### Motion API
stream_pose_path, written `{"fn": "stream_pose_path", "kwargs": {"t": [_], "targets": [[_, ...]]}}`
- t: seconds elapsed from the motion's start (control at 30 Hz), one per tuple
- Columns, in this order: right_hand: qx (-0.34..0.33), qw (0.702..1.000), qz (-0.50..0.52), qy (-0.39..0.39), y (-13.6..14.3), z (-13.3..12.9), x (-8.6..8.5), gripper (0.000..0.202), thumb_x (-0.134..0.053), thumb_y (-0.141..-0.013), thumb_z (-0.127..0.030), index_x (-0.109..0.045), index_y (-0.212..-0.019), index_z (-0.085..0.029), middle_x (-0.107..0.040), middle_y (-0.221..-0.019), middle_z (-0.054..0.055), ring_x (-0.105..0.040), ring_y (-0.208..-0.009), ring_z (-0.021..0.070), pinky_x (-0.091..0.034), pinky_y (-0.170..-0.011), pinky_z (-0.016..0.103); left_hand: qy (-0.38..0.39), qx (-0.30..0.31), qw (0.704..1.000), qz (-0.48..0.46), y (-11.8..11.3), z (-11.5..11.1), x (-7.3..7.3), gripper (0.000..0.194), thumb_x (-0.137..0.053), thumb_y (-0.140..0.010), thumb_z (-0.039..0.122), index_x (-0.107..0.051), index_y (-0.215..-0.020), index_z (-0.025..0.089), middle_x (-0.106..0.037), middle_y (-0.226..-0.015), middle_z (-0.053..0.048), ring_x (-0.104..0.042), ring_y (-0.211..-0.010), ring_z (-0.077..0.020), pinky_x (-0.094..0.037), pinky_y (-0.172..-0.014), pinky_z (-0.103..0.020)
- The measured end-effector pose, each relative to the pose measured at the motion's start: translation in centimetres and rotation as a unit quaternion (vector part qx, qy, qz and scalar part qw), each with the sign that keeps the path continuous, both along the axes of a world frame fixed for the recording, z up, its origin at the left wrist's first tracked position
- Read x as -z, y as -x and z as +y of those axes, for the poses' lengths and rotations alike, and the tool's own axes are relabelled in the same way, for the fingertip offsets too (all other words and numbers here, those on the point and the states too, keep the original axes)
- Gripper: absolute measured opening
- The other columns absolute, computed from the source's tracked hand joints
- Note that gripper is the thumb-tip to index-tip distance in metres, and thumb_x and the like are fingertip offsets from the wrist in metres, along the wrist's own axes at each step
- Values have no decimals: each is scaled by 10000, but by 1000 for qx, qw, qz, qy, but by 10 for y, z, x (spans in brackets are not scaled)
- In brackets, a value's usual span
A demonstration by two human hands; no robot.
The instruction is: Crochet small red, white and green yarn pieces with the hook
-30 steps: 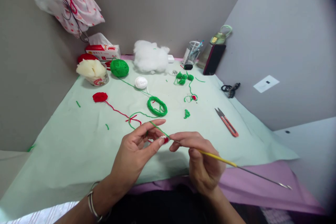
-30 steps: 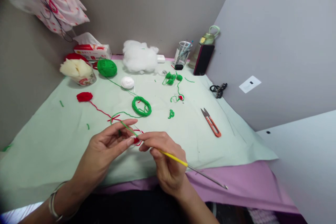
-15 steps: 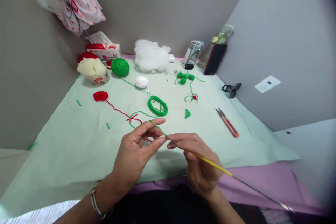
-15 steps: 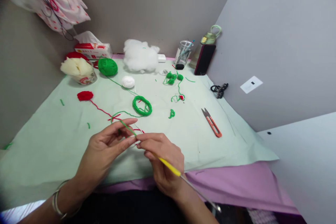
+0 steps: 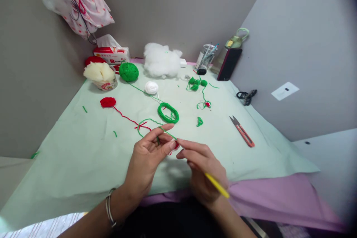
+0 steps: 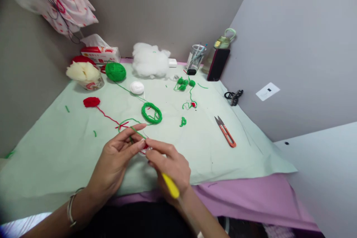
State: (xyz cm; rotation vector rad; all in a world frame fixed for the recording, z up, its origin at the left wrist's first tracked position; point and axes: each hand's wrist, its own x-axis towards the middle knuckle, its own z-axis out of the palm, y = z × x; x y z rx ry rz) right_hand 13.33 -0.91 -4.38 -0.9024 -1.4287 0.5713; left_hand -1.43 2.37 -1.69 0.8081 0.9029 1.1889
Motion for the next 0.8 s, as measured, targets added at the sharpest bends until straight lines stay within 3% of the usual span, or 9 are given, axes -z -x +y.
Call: {"fn": "stream_pose_path", "kwargs": {"t": [0.27,0.4,0.53,0.67,0.8], "targets": [[-23,997,73,-13,1,11,-7,268,-555,-1062,-165,-780,-1136,-290,-801,-1070,61,-725,-816,175,-608,-677,323,14,51,999,-14,4,2,-3,429,-883,-834,240,-774,-1249,242,-690,-810,38,-648,-811,-120,-524,-831,-239],[34,999,12,-32,5,10,-3,267,-601,-1030,-163,-801,-1135,-307,-754,-1060,78,-714,-968,214,-614,-747,355,34,75,996,-36,0,-1,-3,535,-895,-824,246,-717,-1328,236,-712,-803,38,-669,-832,-123,-531,-866,-247],[69,997,30,-5,5,11,-2,211,-688,-981,-190,-822,-1085,-316,-697,-938,54,-671,-903,206,-589,-742,347,15,62,998,-9,-5,-5,-3,546,-884,-810,226,-704,-1325,228,-711,-830,30,-675,-855,-141,-542,-875,-265],[-26,984,156,82,2,19,-3,59,-771,-933,-280,-826,-942,-296,-693,-851,27,-657,-856,192,-556,-728,312,-55,16,995,82,-6,-7,-4,548,-883,-788,201,-704,-1303,250,-692,-841,28,-677,-870,-161,-541,-895,-284],[-125,940,282,145,-1,24,-7,115,-875,-829,-338,-782,-829,-271,-657,-796,-4,-608,-730,148,-516,-658,263,-62,85,993,57,-1,-5,-10,602,-908,-757,188,-700,-1317,263,-706,-846,26,-698,-881,-164,-553,-915,-286]]}}
